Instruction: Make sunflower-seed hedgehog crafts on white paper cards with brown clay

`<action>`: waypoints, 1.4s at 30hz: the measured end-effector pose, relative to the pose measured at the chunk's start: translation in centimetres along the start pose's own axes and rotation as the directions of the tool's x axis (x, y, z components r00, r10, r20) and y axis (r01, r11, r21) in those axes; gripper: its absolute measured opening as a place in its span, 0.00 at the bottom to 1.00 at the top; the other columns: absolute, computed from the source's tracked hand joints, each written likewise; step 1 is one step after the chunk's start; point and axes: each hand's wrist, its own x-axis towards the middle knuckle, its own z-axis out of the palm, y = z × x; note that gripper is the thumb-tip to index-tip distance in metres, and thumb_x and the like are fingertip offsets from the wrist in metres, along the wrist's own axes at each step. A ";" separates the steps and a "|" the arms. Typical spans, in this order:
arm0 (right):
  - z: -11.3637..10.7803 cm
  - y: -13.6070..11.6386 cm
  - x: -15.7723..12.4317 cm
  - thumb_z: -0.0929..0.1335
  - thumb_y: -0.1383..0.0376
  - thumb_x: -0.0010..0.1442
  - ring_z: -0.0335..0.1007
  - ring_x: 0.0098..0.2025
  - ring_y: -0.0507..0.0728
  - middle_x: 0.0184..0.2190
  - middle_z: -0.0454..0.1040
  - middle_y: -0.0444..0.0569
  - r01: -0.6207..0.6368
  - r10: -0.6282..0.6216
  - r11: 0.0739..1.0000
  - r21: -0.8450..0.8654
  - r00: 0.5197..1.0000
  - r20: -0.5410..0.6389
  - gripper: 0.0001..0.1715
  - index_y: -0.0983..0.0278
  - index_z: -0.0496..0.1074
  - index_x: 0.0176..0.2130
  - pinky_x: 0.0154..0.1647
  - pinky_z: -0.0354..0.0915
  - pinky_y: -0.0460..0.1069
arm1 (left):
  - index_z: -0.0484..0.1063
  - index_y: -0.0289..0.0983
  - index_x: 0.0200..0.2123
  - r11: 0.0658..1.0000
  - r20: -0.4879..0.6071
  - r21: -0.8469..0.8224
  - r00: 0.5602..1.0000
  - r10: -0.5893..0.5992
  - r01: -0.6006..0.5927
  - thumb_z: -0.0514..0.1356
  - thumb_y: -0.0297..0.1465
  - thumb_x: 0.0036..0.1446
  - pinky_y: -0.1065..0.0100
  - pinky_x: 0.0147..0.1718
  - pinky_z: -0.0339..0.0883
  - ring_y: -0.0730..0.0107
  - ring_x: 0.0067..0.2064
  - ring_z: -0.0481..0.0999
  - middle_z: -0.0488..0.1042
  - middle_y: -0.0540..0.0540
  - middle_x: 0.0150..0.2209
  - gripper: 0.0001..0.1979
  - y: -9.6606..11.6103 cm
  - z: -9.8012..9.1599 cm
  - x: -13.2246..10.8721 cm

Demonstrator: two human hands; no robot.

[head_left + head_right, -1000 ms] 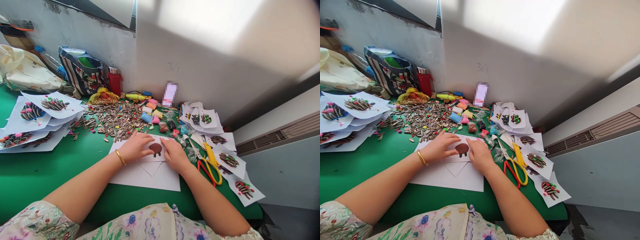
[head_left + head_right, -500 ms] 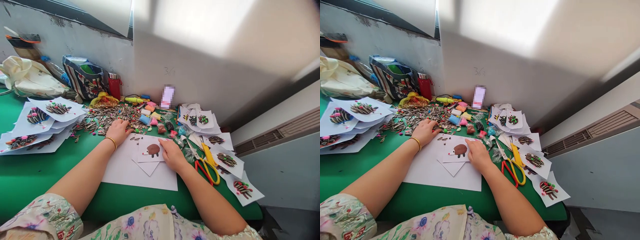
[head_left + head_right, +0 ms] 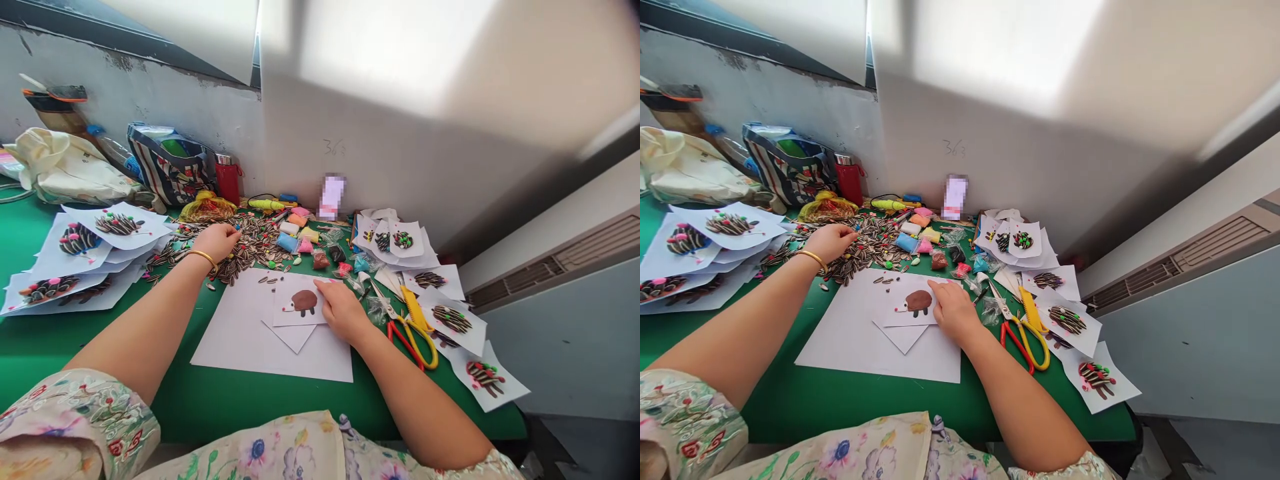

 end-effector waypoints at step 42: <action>-1.0 -2.4 0.4 0.66 0.65 0.65 0.73 0.38 0.55 0.36 0.79 0.47 0.090 -0.070 0.933 0.348 0.995 -0.069 0.07 0.60 0.75 0.41 0.41 0.67 0.50 | 0.63 0.36 0.59 0.521 0.482 -0.844 0.604 0.634 0.127 0.67 0.30 0.48 0.67 0.34 0.67 0.70 0.33 0.76 0.76 0.49 0.32 0.34 11.2 3.4 -12.3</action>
